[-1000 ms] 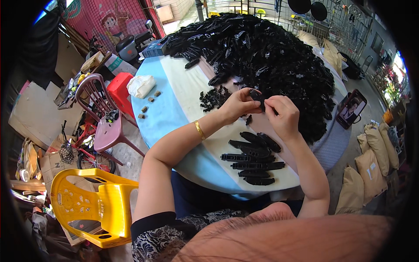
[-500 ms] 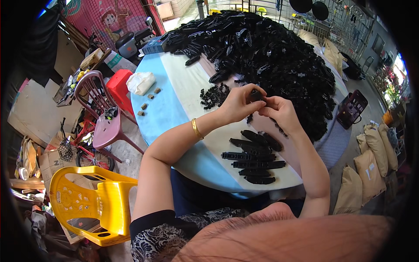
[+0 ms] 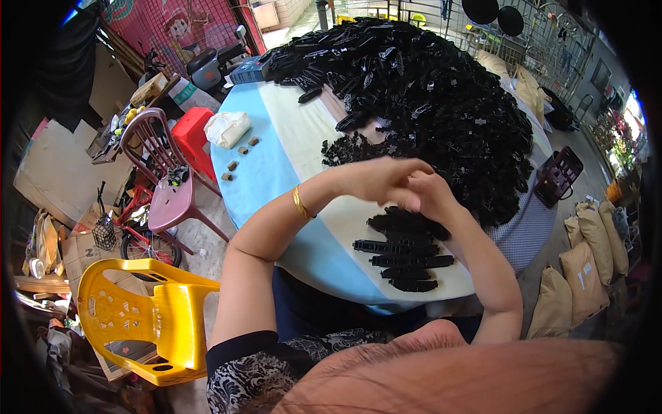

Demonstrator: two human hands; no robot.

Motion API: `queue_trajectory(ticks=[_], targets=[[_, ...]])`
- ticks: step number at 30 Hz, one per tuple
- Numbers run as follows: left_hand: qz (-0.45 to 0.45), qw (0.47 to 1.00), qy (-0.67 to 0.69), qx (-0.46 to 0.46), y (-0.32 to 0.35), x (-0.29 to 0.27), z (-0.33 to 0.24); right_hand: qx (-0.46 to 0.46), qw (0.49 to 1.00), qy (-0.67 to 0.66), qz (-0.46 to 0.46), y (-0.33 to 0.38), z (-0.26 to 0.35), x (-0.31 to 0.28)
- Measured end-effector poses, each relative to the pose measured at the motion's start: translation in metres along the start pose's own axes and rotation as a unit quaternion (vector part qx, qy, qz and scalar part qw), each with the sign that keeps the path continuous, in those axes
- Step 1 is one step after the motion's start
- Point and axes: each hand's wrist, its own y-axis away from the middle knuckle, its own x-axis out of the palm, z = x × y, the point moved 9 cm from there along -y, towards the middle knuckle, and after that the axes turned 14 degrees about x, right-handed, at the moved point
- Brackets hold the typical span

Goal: The recorder is sorting and inspecting small black plastic parts from a large pile on a table.

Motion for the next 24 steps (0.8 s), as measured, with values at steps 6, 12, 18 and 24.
queue_trajectory(ticks=[6, 12, 18, 24], targets=[[-0.369, 0.743, -0.552, -0.089, 0.057, -0.128, 0.090, -0.105, 0.976, 0.150, -0.120, 0.010, 0.032, -0.008], [-0.415, 0.821, -0.345, -0.187, 0.074, -0.157, 0.136, 0.017, 0.983, -0.060, -0.173, 0.012, 0.006, -0.035], [-0.308, 0.867, 0.391, 0.006, 0.016, -0.073, 0.084, 0.088, 0.935, -0.276, -0.203, 0.016, -0.006, -0.063], [-0.239, 0.840, 0.486, 0.023, -0.007, -0.011, 0.074, -0.006, 0.921, -0.198, -0.335, 0.034, 0.014, -0.083]])
